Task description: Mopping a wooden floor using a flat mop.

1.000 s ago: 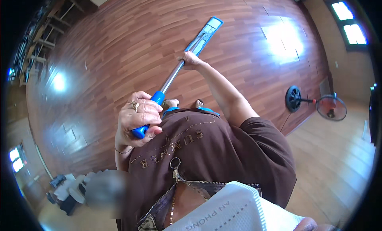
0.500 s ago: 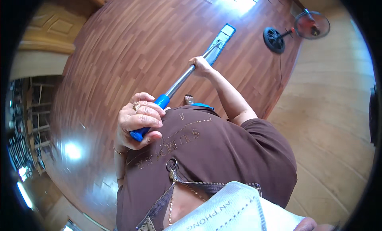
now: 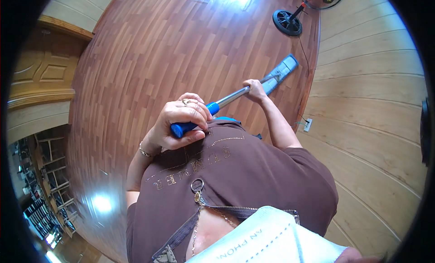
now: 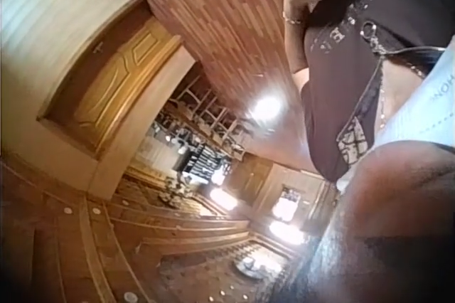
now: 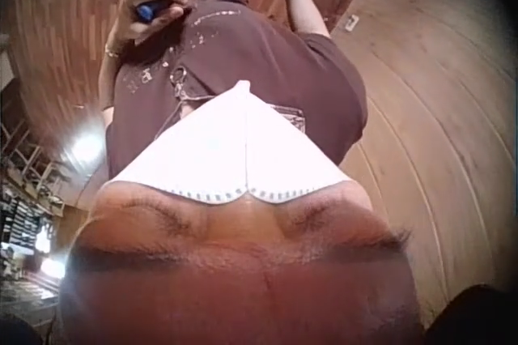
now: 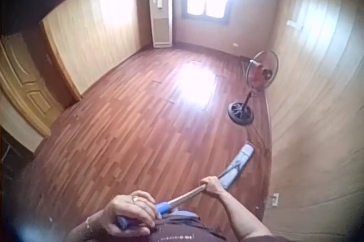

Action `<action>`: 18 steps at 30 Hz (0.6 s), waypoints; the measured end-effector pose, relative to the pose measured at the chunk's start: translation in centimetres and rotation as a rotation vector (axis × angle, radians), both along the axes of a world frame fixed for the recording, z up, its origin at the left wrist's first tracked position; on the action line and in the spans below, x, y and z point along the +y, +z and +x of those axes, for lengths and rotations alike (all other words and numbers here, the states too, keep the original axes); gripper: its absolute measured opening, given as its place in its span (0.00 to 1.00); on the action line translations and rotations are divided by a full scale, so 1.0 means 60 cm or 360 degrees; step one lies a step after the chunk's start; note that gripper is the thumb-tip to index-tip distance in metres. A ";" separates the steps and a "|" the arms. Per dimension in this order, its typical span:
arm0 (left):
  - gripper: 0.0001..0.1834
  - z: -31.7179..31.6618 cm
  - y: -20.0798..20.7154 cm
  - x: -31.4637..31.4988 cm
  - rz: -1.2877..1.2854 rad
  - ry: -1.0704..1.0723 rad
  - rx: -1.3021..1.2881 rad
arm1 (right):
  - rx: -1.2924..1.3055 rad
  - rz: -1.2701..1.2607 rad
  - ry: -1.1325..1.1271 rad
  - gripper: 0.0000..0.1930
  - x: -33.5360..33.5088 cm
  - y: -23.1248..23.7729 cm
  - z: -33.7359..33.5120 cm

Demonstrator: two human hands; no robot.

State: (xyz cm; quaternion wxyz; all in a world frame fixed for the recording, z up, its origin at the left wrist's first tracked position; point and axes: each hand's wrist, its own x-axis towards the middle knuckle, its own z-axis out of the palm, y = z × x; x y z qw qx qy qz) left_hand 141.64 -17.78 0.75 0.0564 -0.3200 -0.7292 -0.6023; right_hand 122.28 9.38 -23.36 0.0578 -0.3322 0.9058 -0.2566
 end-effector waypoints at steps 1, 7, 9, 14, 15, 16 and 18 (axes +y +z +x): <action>0.06 -0.004 0.005 -0.008 -0.0019 -0.0013 -0.0004 | 0.0008 -0.0051 -0.0037 0.06 0.002 -0.012 0.011; 0.04 -0.073 -0.006 -0.013 0.0158 -0.0077 -0.0218 | 0.0008 -0.0178 -0.0126 0.06 0.041 -0.043 0.009; 0.05 -0.087 -0.005 -0.019 0.0203 -0.0077 -0.0297 | 0.0067 -0.0307 -0.0107 0.07 0.039 -0.070 0.005; 0.04 -0.093 0.055 -0.028 0.0075 0.0046 -0.0159 | -0.0361 -0.0210 -0.0022 0.08 -0.021 -0.010 -0.007; 0.04 -0.098 0.068 -0.022 0.0034 0.0050 -0.0106 | -0.0338 -0.0204 0.0016 0.08 -0.027 0.007 -0.018; 0.03 -0.099 0.083 -0.015 -0.0007 0.0083 -0.0035 | -0.0256 -0.0220 0.0055 0.09 -0.039 0.007 -0.024; 0.03 -0.111 0.099 0.006 -0.0055 0.0066 0.0067 | -0.0385 -0.0178 0.0197 0.09 -0.053 0.013 -0.056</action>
